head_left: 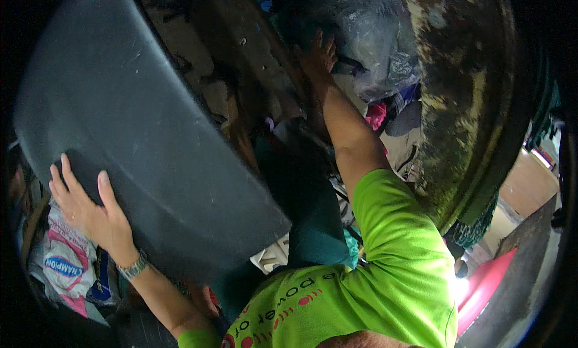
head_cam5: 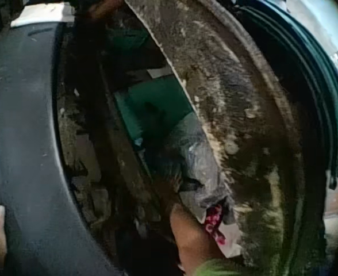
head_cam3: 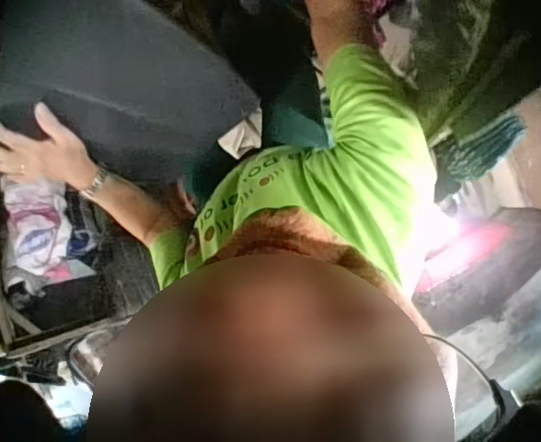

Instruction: The person applies a yellow substance from a jar to the edges of teal cap-shaped items and presses them together. They handle multiple items one at a time, aligning and smoothing the edges, then place finished items aside on the table.

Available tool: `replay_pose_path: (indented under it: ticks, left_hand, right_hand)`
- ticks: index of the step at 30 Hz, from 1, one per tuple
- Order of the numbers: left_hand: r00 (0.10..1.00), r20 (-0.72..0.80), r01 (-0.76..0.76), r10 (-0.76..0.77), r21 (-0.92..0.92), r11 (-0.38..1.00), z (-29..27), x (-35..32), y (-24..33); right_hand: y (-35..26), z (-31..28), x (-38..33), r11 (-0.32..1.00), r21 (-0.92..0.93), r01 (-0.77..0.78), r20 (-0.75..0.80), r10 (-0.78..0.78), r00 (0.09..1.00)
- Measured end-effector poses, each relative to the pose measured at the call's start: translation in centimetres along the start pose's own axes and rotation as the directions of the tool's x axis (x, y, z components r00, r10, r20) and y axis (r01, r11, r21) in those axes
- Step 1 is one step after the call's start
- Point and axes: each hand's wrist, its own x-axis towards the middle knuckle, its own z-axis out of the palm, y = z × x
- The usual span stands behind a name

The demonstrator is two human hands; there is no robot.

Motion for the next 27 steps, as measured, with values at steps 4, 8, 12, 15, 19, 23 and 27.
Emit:
replay_pose_path:
  ticks: [4,8,12,15,19,23,27]
  left_hand:
    - [1.000,0.010,-0.010,0.011,-0.046,0.999,-0.4,0.4,0.0]
    - [1.000,0.012,-0.009,0.010,-0.084,0.996,-0.4,0.8,-0.1]
    - [1.000,0.014,0.012,-0.011,-0.091,0.996,-0.4,0.5,0.1]
    - [1.000,0.014,0.022,-0.021,-0.102,0.995,-0.5,0.5,0.2]
    - [1.000,0.013,0.021,-0.020,-0.128,0.992,-0.5,0.6,0.1]
    - [1.000,0.013,0.028,-0.027,-0.117,0.993,-0.5,0.7,0.0]
    - [0.999,0.028,0.045,-0.041,-0.125,0.991,-0.8,0.7,0.2]
  right_hand:
    - [3.7,1.5,2.8,0.994,0.106,-0.041,0.115,0.028,0.993]
    - [7.1,2.6,4.5,0.987,-0.070,0.142,0.248,-0.121,0.961]
    - [5.6,0.9,5.5,0.983,-0.180,0.037,0.149,-0.010,0.989]
    - [0.7,-1.0,7.2,0.830,-0.286,0.479,-0.359,-0.556,0.750]
    - [-5.7,-0.9,12.3,0.694,-0.535,0.482,0.026,-0.556,0.830]
    - [-3.4,0.2,13.9,0.823,-0.521,0.227,0.268,-0.094,0.959]
    - [1.3,1.8,11.8,0.949,-0.290,0.126,0.038,-0.120,0.992]
